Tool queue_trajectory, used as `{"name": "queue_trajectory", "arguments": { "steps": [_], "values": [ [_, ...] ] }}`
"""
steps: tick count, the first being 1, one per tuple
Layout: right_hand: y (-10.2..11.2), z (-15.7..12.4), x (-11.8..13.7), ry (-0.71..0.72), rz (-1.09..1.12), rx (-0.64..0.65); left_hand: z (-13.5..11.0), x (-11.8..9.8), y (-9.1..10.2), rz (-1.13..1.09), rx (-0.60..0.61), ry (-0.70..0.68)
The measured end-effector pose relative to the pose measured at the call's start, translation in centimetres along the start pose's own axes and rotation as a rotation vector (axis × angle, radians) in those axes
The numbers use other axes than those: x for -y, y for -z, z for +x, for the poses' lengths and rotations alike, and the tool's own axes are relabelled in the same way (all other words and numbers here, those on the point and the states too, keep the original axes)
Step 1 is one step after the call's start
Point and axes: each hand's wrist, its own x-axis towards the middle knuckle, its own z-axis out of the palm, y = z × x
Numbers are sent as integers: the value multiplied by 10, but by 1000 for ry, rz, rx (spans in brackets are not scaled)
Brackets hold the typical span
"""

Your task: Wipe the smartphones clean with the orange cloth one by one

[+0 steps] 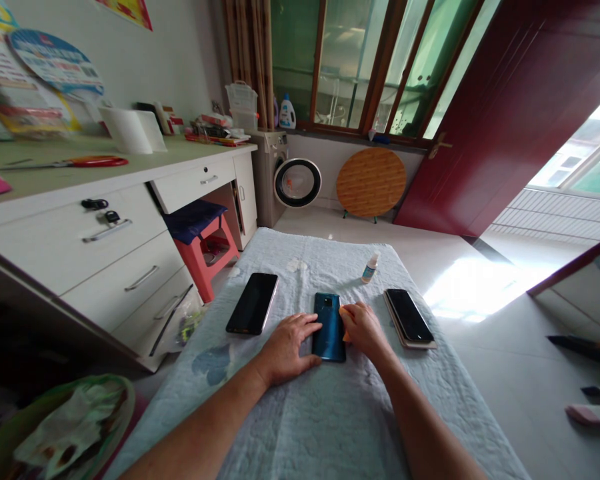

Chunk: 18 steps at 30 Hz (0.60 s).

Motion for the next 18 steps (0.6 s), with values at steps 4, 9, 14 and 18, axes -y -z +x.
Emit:
{"name": "queue_trajectory", "arguments": {
  "steps": [4,9,14,18],
  "values": [
    [15,-7,7,4,-19,86,0,0,0,-3,3,3],
    [29,-14,12,-94,139,332,-1,0,0,-2,-9,4],
    [36,-19,11,-153,210,495,-1,0,0,-4,-7,13],
    [39,-22,11,-138,219,559,0,0,-1,2,-3,16]
  ]
}}
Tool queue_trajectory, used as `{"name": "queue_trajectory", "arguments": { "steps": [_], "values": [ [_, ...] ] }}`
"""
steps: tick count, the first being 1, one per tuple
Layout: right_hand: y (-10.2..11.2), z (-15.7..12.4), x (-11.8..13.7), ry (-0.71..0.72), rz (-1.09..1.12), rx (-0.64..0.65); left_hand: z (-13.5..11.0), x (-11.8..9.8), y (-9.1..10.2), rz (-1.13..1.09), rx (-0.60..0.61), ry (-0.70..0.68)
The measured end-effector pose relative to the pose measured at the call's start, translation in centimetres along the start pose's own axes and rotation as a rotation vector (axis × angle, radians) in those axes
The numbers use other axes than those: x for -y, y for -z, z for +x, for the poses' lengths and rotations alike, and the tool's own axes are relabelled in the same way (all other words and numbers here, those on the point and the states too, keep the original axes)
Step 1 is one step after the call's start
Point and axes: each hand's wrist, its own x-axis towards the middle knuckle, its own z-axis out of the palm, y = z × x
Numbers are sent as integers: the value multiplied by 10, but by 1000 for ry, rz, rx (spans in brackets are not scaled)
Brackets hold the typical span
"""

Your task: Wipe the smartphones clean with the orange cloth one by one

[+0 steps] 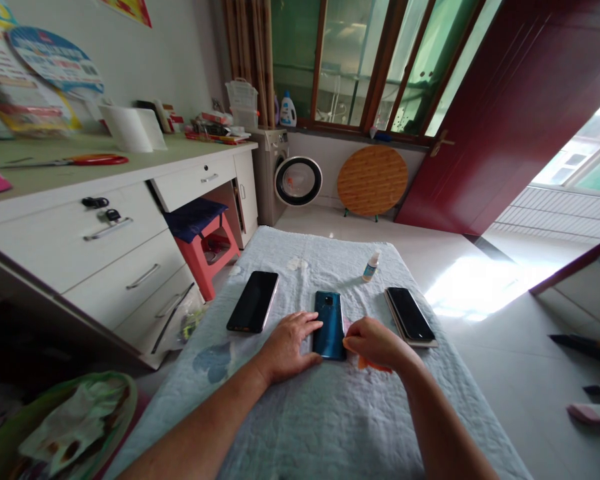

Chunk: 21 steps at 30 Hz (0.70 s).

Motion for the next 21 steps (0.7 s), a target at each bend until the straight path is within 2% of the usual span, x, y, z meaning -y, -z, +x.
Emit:
{"name": "queue_trajectory", "arguments": {
  "steps": [8,14,21],
  "values": [
    [4,-7,-3,82,-63,116,0,0,-1,10,-16,-9],
    [-2,-9,2,175,-63,231,0,2,-2,12,-13,-11],
    [-3,-13,9,281,-67,209,0,2,-2,17,-9,-17]
  ]
}}
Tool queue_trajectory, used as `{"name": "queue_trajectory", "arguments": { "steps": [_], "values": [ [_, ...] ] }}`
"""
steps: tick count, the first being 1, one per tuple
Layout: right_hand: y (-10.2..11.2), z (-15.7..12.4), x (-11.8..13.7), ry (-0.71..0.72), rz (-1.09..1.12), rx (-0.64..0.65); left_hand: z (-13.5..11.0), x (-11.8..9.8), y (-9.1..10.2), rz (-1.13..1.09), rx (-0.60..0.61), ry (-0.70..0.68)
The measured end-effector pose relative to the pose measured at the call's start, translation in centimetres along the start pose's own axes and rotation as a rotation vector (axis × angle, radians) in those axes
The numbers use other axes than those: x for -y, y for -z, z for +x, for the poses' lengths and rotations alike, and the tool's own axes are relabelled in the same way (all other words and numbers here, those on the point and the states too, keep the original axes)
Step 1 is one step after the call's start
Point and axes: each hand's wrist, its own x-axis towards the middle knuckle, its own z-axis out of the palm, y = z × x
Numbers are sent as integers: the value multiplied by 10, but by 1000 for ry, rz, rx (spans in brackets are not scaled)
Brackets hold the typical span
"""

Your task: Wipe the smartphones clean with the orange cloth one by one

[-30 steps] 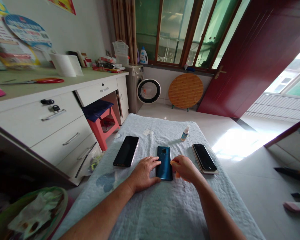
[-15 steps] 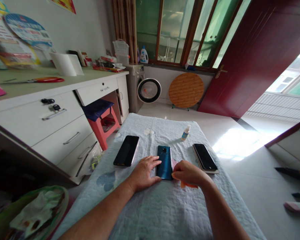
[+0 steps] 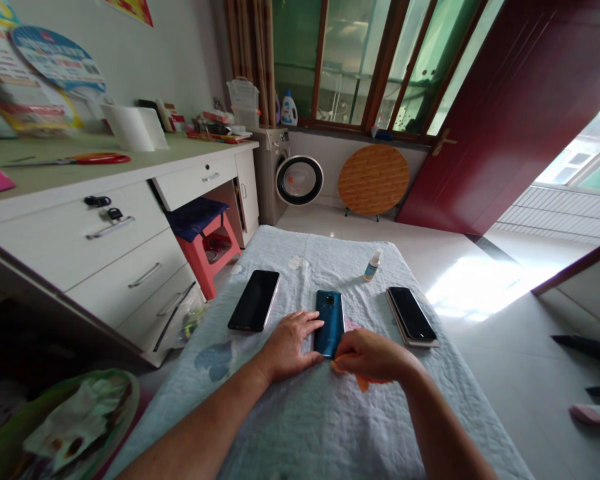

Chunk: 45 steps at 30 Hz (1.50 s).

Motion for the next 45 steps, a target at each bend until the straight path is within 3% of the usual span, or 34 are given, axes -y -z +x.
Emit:
{"name": "queue_trajectory", "arguments": {
  "steps": [6,12,23,37,45],
  "values": [
    [-4,4,5,-6,-70,-31,0,-3,3,4,8,12],
    [-7,3,6,-72,-285,-174,0,-1,2,-13,10,5],
    [-16,6,27,-136,-582,-178,0,-2,2,-9,17,-5],
    [-39,26,27,58,-507,-315,1,3,0,-9,4,-40],
    [-34,23,33,-2,-472,-282,1,4,-1,-15,8,-29]
  ]
}}
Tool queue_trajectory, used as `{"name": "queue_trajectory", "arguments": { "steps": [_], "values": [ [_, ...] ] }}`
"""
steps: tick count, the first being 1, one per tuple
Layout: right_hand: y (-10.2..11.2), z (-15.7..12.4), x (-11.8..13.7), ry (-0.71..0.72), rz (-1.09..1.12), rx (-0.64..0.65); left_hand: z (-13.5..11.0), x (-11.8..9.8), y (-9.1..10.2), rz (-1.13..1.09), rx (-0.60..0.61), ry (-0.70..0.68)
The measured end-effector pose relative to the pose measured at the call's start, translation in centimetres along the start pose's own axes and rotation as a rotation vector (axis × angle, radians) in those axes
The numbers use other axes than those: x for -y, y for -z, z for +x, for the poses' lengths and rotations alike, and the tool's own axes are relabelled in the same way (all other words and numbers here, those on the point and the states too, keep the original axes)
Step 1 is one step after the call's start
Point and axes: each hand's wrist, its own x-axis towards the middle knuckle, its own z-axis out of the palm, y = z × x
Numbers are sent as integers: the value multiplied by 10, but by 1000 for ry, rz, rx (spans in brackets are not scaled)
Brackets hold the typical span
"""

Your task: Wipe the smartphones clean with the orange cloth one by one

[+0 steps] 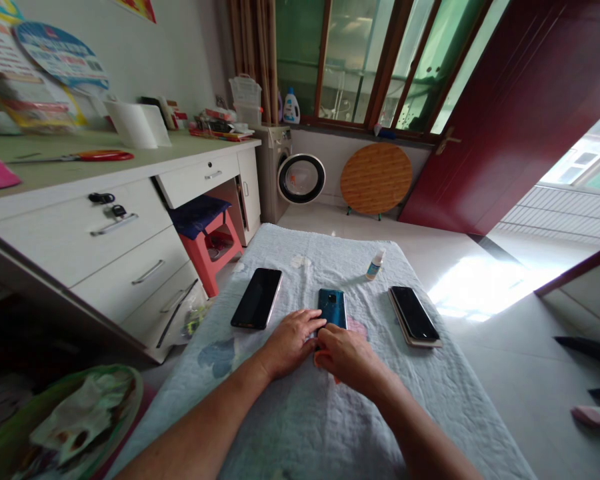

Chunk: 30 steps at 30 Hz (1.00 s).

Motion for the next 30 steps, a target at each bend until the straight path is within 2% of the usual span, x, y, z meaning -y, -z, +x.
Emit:
{"name": "queue_trajectory", "arguments": {
  "steps": [9,19,30],
  "values": [
    [11,-11,-11,-100,-134,68,1,-5,4,31,3,12],
    [2,-4,-5,-20,-162,54,1,-1,1,35,6,9],
    [-13,6,10,31,-20,-105,1,-3,1,4,-9,4]
  ]
}}
